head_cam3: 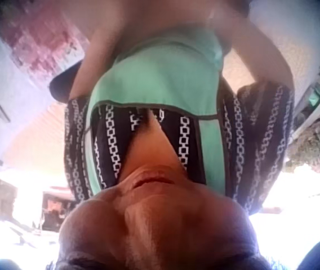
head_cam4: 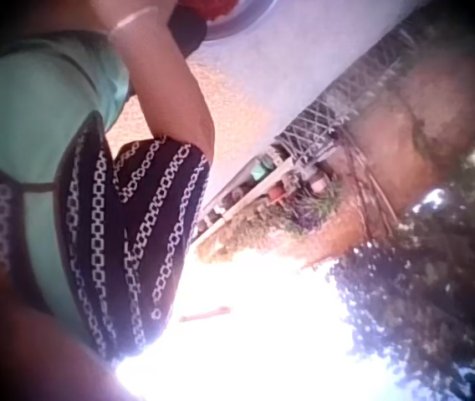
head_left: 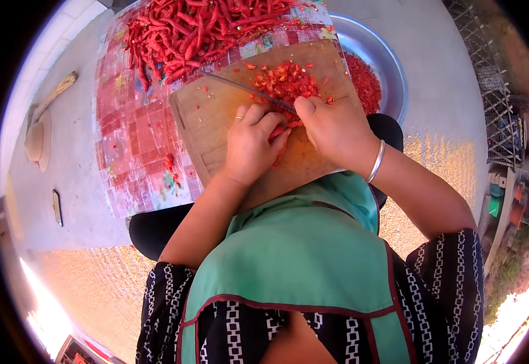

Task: The person picks up red chilies from a pile, removes the stems by hand, and chops the chilies into small pieces on a wooden board using a knife.

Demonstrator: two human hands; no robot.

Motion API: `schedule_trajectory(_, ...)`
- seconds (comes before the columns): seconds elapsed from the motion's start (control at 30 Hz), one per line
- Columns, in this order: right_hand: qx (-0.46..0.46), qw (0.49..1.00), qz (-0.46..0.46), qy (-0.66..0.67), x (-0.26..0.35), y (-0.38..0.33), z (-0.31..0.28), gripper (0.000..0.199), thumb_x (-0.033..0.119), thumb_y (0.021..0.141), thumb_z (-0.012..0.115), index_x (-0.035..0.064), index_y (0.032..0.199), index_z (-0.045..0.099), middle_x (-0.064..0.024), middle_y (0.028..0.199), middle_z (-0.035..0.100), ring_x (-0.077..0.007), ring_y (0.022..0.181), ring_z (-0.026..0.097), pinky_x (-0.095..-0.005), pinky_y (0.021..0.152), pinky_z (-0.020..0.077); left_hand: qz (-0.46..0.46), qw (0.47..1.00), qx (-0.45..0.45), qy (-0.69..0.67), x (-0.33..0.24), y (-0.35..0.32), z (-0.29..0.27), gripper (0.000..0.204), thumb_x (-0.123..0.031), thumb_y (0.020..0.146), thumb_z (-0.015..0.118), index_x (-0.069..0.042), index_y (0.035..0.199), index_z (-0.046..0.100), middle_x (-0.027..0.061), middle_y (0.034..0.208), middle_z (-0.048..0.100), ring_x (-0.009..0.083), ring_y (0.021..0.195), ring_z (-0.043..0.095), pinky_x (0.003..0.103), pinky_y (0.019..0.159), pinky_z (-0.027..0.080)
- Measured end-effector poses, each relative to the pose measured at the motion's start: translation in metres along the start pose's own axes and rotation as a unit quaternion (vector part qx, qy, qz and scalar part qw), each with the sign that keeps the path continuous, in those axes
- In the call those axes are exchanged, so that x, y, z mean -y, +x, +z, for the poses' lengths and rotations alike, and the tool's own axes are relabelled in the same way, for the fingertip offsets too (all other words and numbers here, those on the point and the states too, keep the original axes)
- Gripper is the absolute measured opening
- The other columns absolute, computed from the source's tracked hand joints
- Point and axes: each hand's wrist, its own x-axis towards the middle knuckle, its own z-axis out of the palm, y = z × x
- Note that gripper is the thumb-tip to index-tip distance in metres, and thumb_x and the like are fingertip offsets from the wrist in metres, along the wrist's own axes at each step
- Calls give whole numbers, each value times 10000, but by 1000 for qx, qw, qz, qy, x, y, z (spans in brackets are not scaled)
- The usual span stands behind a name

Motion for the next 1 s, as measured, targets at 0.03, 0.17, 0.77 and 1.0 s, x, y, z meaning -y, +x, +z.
schedule_trajectory(0.03, -8, 1000, 4, 2, 0, -2, -1, 210, 15, 780, 557, 8, 956, 443, -206, 743, 589, -400, 661, 611, -461, 559, 483, -2, 1000, -3, 5, 0, 0, 0, 200, -120, 692, 779, -104, 864, 679, 70, 948, 604, 301, 891, 567, 397, 739, 510)
schedule_trajectory(0.17, 30, 998, 13, 45, 6, -9, -33, 200, 14, 793, 554, 3, 959, 442, -214, 732, 596, -405, 663, 615, -474, 559, 484, -4, 1000, -18, 5, 0, -5, 0, 199, -120, 688, 773, -114, 865, 683, 56, 952, 606, 291, 889, 565, 392, 722, 516)
schedule_trajectory(0.77, 109, 991, 50, 60, 21, -13, -69, 204, 34, 824, 545, -17, 986, 431, -207, 667, 582, -414, 631, 590, -491, 564, 468, -20, 999, -11, 40, -4, -9, -1, 200, -150, 717, 787, -90, 873, 678, 103, 939, 592, 318, 887, 562, 403, 757, 499)
schedule_trajectory(1.0, 102, 993, 56, 35, 9, -6, -12, 131, 52, 832, 524, 0, 944, 482, -184, 708, 641, -355, 629, 650, -461, 540, 502, -4, 999, 3, 39, -5, -6, 1, 220, -114, 684, 770, -101, 884, 680, 76, 996, 595, 301, 910, 557, 392, 771, 510)
